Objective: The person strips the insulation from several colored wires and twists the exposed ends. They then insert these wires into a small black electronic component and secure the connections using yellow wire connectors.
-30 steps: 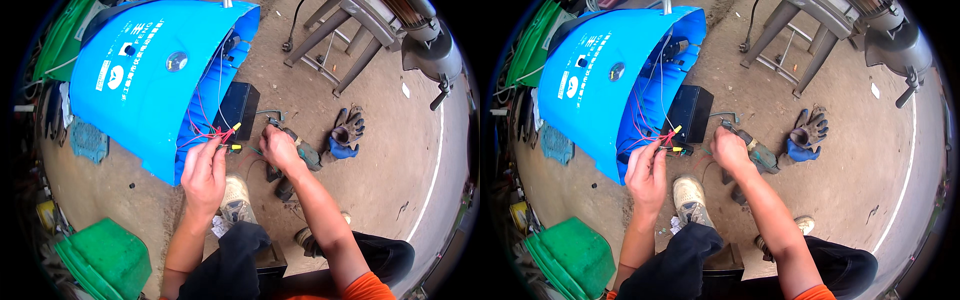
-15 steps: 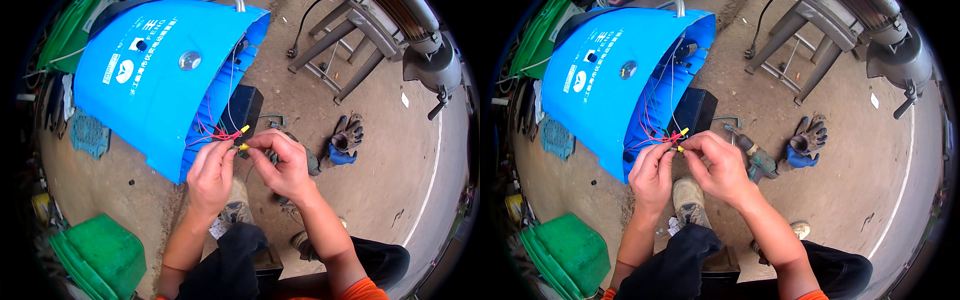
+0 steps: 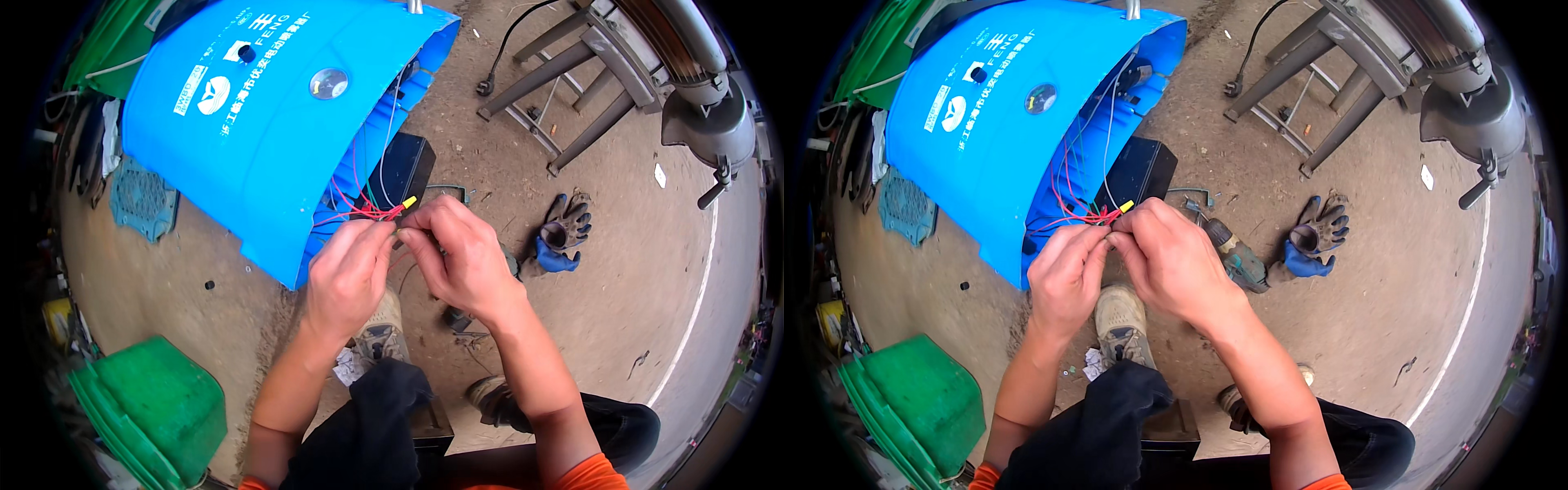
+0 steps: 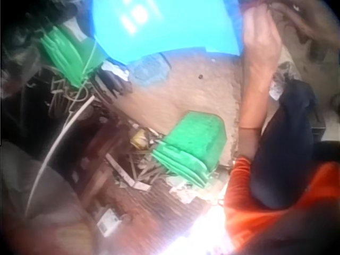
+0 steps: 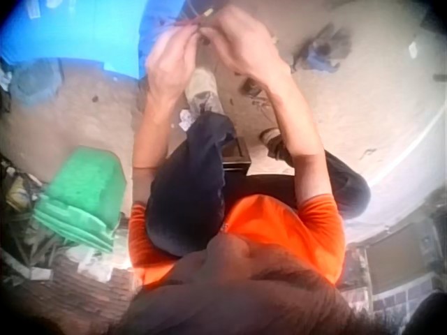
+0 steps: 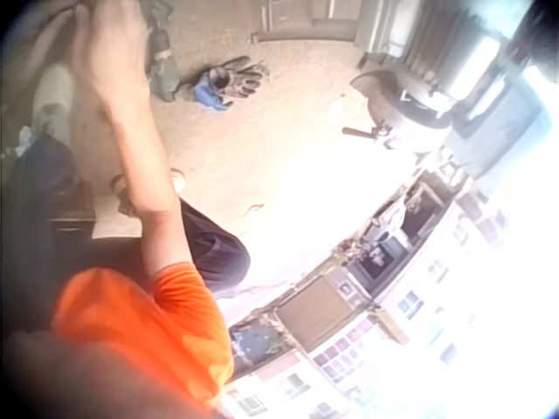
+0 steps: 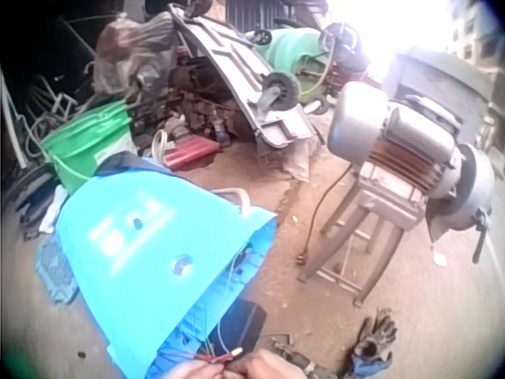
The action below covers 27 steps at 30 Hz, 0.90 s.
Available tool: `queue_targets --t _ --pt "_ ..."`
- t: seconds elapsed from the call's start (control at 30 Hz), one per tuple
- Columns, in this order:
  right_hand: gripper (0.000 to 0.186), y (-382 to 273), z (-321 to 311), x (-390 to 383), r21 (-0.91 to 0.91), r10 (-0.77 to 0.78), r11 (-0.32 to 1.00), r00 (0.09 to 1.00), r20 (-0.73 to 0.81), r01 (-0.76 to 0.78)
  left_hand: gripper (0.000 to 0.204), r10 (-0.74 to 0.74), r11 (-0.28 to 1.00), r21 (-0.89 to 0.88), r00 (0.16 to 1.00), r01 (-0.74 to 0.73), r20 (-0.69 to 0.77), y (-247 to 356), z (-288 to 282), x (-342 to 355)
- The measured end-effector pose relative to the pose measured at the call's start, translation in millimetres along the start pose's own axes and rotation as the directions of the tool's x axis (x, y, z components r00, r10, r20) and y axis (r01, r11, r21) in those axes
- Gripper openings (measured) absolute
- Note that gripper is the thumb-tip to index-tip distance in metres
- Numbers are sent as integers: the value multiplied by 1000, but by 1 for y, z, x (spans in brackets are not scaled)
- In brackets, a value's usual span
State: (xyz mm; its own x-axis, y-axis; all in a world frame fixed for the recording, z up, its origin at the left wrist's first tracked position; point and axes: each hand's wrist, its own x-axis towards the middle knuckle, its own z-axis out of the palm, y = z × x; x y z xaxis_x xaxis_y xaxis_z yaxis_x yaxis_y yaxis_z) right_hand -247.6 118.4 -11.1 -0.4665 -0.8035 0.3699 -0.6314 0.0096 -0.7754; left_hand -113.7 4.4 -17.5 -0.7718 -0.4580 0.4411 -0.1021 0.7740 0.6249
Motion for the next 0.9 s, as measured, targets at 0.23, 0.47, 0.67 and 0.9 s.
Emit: queue_targets --t 0.23,0.47,0.67,0.9 --pt "23 -4 9 5 -223 260 947 960 106 -232 20 18 1000 -15 1000 -18 24 -1 -3 0" --pt "9 3 3 -4 304 159 942 987 -30 -143 21 -37 999 -39 999 38 10 3 -3 2" --pt "18 -4 6 1 25 147 989 989 34 -148 20 7 1000 -21 1000 -6 9 2 -5 2" --pt "24 -9 6 11 -151 285 953 948 143 -264 15 -30 999 -38 1000 30 -1 3 -8 3"
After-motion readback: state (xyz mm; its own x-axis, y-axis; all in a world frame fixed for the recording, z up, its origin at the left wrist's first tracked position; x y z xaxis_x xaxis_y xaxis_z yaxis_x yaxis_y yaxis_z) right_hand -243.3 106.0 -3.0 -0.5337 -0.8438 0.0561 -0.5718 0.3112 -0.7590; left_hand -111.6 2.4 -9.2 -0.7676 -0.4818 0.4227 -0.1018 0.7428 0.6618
